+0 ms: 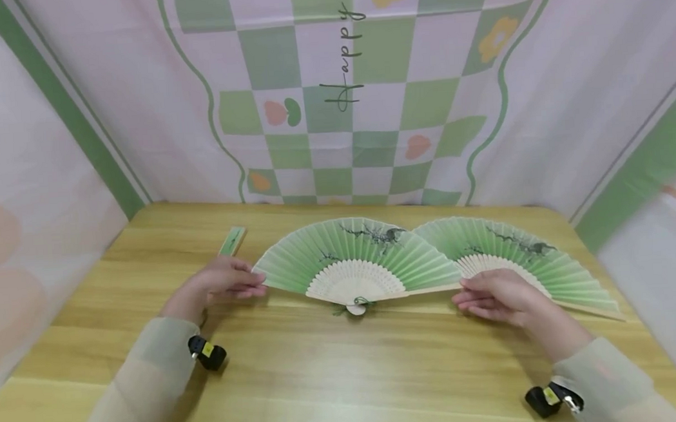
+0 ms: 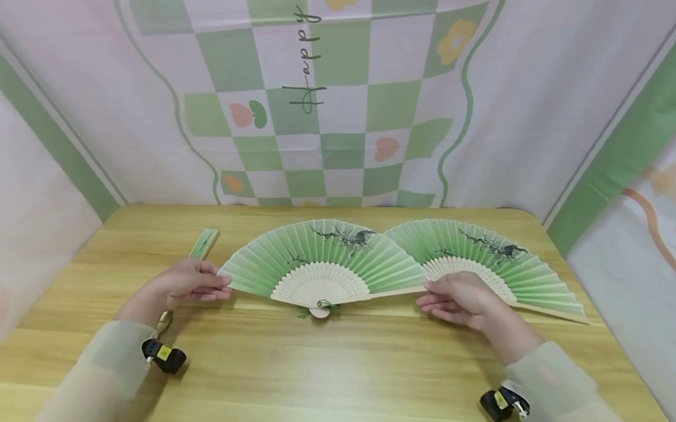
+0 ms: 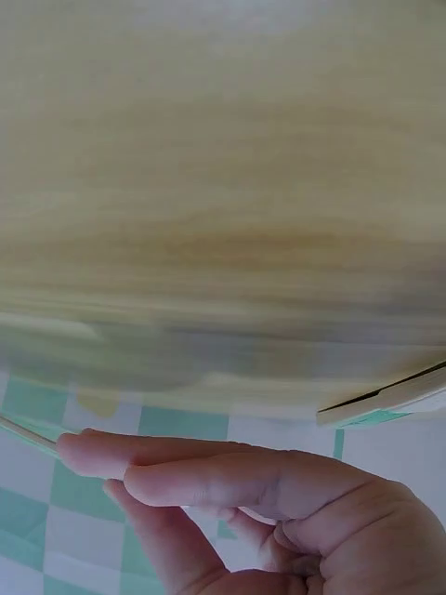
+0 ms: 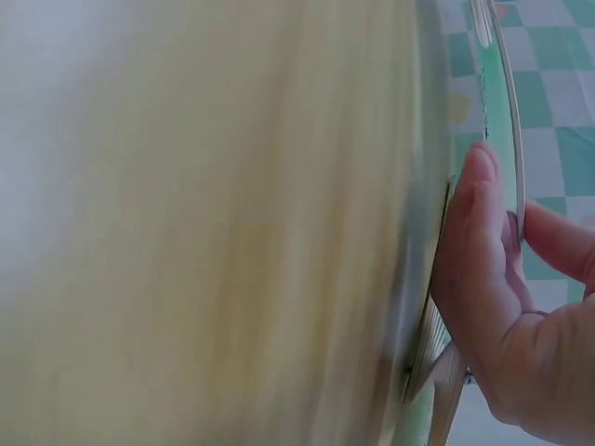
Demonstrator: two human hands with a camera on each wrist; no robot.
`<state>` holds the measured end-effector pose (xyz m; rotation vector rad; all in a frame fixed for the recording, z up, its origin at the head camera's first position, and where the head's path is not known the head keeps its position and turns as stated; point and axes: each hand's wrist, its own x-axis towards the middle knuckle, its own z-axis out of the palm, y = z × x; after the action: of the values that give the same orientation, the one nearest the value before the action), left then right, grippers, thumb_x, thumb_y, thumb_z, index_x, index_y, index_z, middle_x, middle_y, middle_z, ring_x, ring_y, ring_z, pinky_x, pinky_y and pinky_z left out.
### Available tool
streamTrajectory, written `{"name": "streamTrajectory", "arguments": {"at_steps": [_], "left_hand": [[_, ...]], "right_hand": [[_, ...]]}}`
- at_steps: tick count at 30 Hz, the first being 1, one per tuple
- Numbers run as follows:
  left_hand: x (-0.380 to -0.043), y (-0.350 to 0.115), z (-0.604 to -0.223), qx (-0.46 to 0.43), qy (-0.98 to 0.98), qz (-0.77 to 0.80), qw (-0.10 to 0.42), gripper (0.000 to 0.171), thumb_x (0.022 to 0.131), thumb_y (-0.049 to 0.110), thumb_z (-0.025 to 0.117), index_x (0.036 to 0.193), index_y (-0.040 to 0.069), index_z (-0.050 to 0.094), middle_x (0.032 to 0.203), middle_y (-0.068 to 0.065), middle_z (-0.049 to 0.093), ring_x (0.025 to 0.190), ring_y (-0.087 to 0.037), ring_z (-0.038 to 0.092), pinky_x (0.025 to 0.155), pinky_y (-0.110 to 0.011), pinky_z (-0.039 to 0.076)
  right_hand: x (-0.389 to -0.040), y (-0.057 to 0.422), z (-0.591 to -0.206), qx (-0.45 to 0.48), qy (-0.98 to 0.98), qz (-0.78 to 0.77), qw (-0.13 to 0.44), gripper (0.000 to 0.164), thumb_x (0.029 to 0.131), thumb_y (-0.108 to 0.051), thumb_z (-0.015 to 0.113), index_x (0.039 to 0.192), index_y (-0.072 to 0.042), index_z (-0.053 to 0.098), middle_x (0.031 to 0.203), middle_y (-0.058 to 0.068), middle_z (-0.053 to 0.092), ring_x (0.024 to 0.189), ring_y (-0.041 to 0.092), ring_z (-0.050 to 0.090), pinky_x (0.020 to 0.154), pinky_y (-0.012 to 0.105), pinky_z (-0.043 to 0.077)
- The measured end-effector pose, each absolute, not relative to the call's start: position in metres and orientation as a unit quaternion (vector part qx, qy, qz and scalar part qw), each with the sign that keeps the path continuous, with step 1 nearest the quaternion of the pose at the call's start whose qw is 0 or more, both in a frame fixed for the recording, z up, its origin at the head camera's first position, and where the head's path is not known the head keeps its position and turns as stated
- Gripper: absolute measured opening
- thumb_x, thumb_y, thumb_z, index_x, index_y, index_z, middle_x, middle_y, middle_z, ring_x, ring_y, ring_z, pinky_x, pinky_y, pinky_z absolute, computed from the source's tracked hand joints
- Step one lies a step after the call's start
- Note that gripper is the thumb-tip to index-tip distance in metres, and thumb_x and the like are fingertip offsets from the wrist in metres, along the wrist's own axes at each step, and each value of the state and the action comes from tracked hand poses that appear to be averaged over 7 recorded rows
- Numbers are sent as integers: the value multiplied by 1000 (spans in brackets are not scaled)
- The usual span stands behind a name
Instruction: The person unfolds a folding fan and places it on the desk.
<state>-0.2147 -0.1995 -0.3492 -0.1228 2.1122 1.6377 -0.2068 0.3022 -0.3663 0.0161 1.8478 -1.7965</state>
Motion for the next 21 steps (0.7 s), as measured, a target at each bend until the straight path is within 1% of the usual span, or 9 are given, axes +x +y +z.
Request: {"name": "streamTrajectory", "arguments": {"at_steps": [3, 6, 8, 13, 17, 21], "left_hand": [[-216, -198, -348, -36, 780, 582, 227, 8, 97, 7, 63, 97, -1, 60, 82, -5, 76, 75, -9, 73, 65, -16, 57], [-216, -197, -347, -30, 789, 572, 221, 11, 97, 7, 62, 100, -3, 61, 82, -4, 76, 74, -9, 73, 65, -17, 57], [-216, -196, -348, -27, 793, 565, 224, 13, 97, 7, 63, 101, -4, 62, 82, -5, 76, 74, -9, 73, 66, -18, 58], [-213, -193, -348, -15, 803, 547, 235, 12, 97, 8, 63, 98, -3, 63, 81, -5, 76, 72, -9, 72, 65, -18, 57], [-211, -191, -349, 1, 812, 531, 244, 13, 97, 9, 63, 96, -3, 63, 81, -4, 75, 71, -9, 72, 64, -18, 57], [-213, -189, -352, 4, 821, 518, 241, 13, 97, 10, 63, 96, -3, 64, 79, -3, 75, 71, -9, 71, 63, -18, 56]], "right_hand": [[-214, 308, -366, -24, 699, -648, 301, 14, 102, -16, 55, 100, -5, 64, 87, 5, 77, 79, 13, 75, 75, 22, 60], [-220, 313, -365, -49, 718, -619, 315, 15, 102, -19, 56, 100, -5, 63, 87, 4, 77, 78, 11, 74, 72, 20, 59], [-215, 316, -366, -55, 729, -602, 321, 16, 101, -20, 57, 100, -4, 62, 87, 5, 77, 77, 10, 74, 70, 20, 59], [-205, 325, -367, -75, 748, -564, 342, 23, 101, -23, 57, 99, 0, 61, 88, 6, 77, 74, 9, 72, 66, 18, 58], [-199, 330, -367, -93, 748, -551, 358, 24, 101, -22, 57, 100, 2, 63, 87, 6, 76, 72, 7, 71, 63, 16, 57], [-195, 332, -369, -103, 756, -538, 359, 23, 100, -21, 59, 99, 2, 63, 85, 7, 76, 71, 7, 71, 61, 15, 56]]}}
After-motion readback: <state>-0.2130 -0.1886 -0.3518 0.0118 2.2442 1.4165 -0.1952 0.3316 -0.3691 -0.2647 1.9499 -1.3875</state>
